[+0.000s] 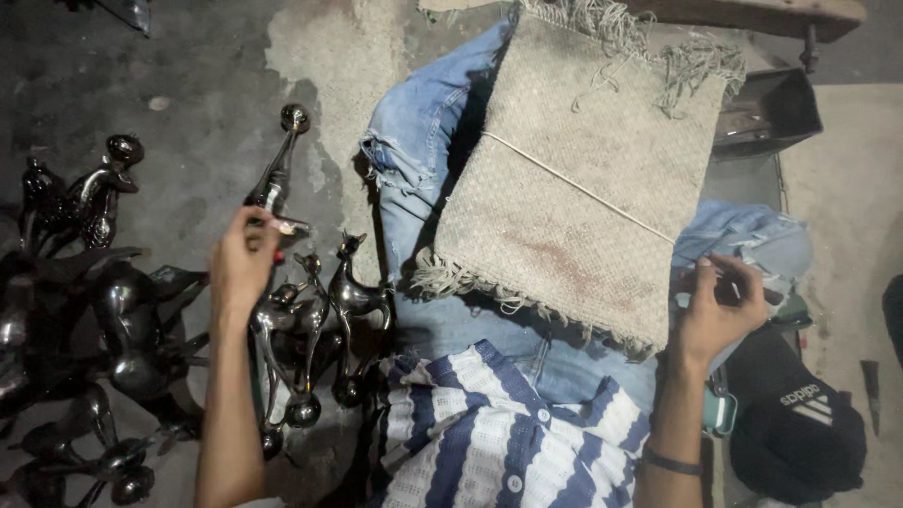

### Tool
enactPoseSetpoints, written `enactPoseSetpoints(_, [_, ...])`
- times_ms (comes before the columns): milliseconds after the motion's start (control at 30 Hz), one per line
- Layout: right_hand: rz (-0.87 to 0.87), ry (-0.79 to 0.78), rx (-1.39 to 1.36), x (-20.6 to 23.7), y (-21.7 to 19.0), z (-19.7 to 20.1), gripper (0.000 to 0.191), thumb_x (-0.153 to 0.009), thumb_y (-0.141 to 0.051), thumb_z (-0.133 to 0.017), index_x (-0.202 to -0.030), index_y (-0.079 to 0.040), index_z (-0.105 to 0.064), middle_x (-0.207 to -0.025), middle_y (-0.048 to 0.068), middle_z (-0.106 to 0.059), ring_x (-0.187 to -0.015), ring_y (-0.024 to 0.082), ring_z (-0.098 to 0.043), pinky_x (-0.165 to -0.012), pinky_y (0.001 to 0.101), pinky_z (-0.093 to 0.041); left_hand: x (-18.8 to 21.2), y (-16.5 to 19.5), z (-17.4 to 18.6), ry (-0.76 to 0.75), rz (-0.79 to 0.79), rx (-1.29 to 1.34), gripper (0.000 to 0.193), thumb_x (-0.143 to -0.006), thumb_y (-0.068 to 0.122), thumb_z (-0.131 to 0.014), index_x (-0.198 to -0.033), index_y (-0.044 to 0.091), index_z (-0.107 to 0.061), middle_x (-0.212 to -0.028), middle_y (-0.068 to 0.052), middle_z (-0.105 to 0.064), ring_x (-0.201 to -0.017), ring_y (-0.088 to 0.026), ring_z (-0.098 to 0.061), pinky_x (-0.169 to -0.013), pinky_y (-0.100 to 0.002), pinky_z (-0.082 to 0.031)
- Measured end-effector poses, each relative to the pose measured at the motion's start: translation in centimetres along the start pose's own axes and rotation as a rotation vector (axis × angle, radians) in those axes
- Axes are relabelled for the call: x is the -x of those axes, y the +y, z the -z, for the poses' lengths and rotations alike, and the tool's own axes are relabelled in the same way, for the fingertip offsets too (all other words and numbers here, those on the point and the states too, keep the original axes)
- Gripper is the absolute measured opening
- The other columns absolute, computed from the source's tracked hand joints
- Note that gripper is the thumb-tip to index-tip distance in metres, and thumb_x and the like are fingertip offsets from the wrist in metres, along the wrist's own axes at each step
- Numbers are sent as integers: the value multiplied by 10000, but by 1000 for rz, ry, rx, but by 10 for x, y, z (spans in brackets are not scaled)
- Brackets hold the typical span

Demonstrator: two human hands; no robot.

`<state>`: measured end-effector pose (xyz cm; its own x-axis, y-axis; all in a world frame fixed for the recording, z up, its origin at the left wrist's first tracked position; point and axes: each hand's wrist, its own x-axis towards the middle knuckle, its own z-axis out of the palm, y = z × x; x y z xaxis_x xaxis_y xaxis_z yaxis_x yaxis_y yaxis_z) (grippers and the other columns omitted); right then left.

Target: The person sits on the floor and repeatedly strikes a small metal sculpture with a hammer. They hold the sculpture in one hand and use the hammer in the other to shape or finish the piece. The person occasionally repositions the sculpture and continues hammering.

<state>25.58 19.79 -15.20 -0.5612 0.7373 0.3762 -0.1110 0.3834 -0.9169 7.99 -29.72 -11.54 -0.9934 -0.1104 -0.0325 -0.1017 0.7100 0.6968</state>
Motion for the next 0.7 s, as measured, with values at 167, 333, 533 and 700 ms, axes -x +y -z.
enactPoseSetpoints(167, [-32, -7, -13, 0, 1, -2, 96, -1049, 49, -693, -1134, 44, -649, -1024, 74, -685, -840, 116, -655, -759, 244, -550, 15, 2, -14, -36, -85, -305, 335, -930, 261, -739, -1217, 97, -679, -1095, -185, -741, -965, -342, -730, -799, -466, -570])
enactPoseSetpoints(333, [-11, 4, -25, -1, -1, -1, 59, -1073, 63, -714, -1103, 54, -665, -1063, 75, -681, -927, 112, -647, -830, 245, -540, 44, 30, -20, 255, -422, -665, 317, -1039, 354, -644, -1293, 172, -698, -1457, -141, -640, -1262, -404, -643, -895, -512, -558])
enactPoseSetpoints(533, [-51, 16, 8, -2, 5, 7, 115, -997, 56, -707, -1102, 28, -668, -985, 53, -672, -827, 104, -644, -755, 230, -527, 45, 41, -78, -114, -294, -566, 648, -869, 436, -715, -1384, 56, -611, -1329, -205, -648, -967, -403, -712, -779, -534, -583])
enactPoseSetpoints(700, [-50, -11, 23, -5, 10, 11, 92, -1023, 33, -718, -1102, 18, -674, -972, 42, -685, -819, 84, -629, -741, 217, -502, 45, 35, -95, 15, -236, -481, 295, -1020, 113, -676, -1313, 92, -698, -1027, -170, -767, -798, -283, -768, -745, -411, -618])
